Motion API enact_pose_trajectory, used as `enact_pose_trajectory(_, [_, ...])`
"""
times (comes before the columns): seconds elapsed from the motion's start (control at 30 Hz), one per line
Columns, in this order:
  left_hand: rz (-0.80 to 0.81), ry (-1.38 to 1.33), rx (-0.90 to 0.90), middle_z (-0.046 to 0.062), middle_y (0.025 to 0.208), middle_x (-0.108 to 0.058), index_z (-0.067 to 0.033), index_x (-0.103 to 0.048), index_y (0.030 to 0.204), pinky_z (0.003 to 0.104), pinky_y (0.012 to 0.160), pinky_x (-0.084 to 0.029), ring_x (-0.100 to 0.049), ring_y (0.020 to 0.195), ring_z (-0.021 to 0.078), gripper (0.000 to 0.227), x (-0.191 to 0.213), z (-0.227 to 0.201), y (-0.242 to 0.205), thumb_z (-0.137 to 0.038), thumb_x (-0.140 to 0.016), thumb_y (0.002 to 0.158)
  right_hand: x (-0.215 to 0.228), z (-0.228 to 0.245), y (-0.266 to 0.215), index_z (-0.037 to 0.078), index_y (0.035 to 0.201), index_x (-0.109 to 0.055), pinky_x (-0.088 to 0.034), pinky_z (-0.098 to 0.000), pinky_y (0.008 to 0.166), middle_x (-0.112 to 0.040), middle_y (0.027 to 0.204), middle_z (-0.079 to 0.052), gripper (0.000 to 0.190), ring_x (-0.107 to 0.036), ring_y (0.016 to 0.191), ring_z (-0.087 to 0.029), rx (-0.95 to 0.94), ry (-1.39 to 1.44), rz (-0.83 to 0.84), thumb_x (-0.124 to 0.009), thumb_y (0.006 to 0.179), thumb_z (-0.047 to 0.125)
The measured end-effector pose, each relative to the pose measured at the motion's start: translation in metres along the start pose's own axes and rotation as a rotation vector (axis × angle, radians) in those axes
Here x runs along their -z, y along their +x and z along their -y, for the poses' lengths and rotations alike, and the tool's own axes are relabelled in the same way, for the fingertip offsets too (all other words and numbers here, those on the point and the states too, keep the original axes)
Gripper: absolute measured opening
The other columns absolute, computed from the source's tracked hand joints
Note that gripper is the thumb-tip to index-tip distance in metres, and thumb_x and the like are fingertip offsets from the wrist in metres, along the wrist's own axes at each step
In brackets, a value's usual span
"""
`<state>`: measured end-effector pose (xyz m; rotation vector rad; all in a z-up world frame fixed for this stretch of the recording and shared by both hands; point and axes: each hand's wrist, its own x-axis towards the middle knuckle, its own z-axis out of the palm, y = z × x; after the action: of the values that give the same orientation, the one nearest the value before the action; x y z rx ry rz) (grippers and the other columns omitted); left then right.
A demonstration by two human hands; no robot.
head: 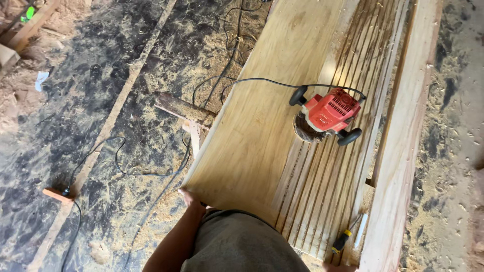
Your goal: The person uses a red handheld electric router to cut parallel grooves into a large flat wooden board. The person moves the router steadily along the board, creating evenly spaced channels while wood shavings accumulate on the surface.
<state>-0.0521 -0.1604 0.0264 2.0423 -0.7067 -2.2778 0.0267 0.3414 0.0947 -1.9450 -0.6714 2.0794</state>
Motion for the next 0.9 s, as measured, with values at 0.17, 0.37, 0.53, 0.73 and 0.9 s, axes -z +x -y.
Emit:
enact_pose_trajectory(0.17, [-0.040, 0.029, -0.014, 0.017, 0.148, -0.051, -0.0137, -0.035, 0.156, 0.054, 0.106, -0.048, -0.055, 0.129, 0.0355, 0.090, 0.005, -0.045, 0.052, -0.079, -0.022, 0.095, -0.010, -0.050, -0.022, 0.015, 0.155, -0.041, -0.034, -0.0551, 0.117, -0.042, 0.159, -0.015, 0.101, -0.044, 0.143, -0.034, -0.026, -0.003, -0.008, -0.033, 0.085, 0.087])
enact_pose_trajectory(0.37, [-0.018, 0.052, -0.075, 0.016, 0.146, -0.050, -0.0144, -0.035, 0.155, 0.051, 0.103, -0.048, -0.054, 0.127, 0.0332, 0.088, 0.008, -0.120, 0.100, -0.078, -0.022, 0.095, -0.030, -0.120, -0.057, 0.014, 0.155, -0.040, -0.034, -0.0557, 0.117, -0.041, 0.159, -0.016, 0.101, -0.043, 0.143, -0.035, -0.069, -0.001, -0.008, -0.032, 0.085, 0.087])
enact_pose_trajectory(0.53, [-0.002, 0.066, -0.095, 0.018, 0.145, -0.050, -0.0138, -0.035, 0.155, 0.052, 0.102, -0.049, -0.054, 0.127, 0.0341, 0.089, -0.007, -0.197, 0.126, -0.078, -0.022, 0.095, -0.060, -0.168, -0.075, 0.013, 0.155, -0.039, -0.034, -0.0561, 0.117, -0.041, 0.159, -0.017, 0.102, -0.043, 0.143, -0.036, -0.101, 0.012, 0.016, -0.031, 0.086, 0.087])
enact_pose_trajectory(0.73, [-0.002, 0.114, -0.115, 0.019, 0.144, -0.050, -0.0131, -0.034, 0.155, 0.053, 0.100, -0.050, -0.055, 0.126, 0.0352, 0.089, -0.005, -0.265, 0.149, -0.078, -0.022, 0.095, -0.061, -0.239, -0.091, 0.013, 0.156, -0.039, -0.034, -0.0567, 0.117, -0.040, 0.159, -0.018, 0.102, -0.043, 0.143, -0.037, -0.161, 0.056, 0.000, -0.030, 0.086, 0.087])
enact_pose_trajectory(0.9, [0.000, 0.138, -0.111, 0.021, 0.143, -0.050, -0.0125, -0.034, 0.155, 0.054, 0.099, -0.051, -0.056, 0.126, 0.0361, 0.089, -0.013, -0.293, 0.160, -0.078, -0.022, 0.095, -0.067, -0.265, -0.100, 0.012, 0.156, -0.038, -0.035, -0.0572, 0.117, -0.040, 0.159, -0.019, 0.102, -0.043, 0.144, -0.037, -0.183, 0.075, -0.021, -0.030, 0.087, 0.087])
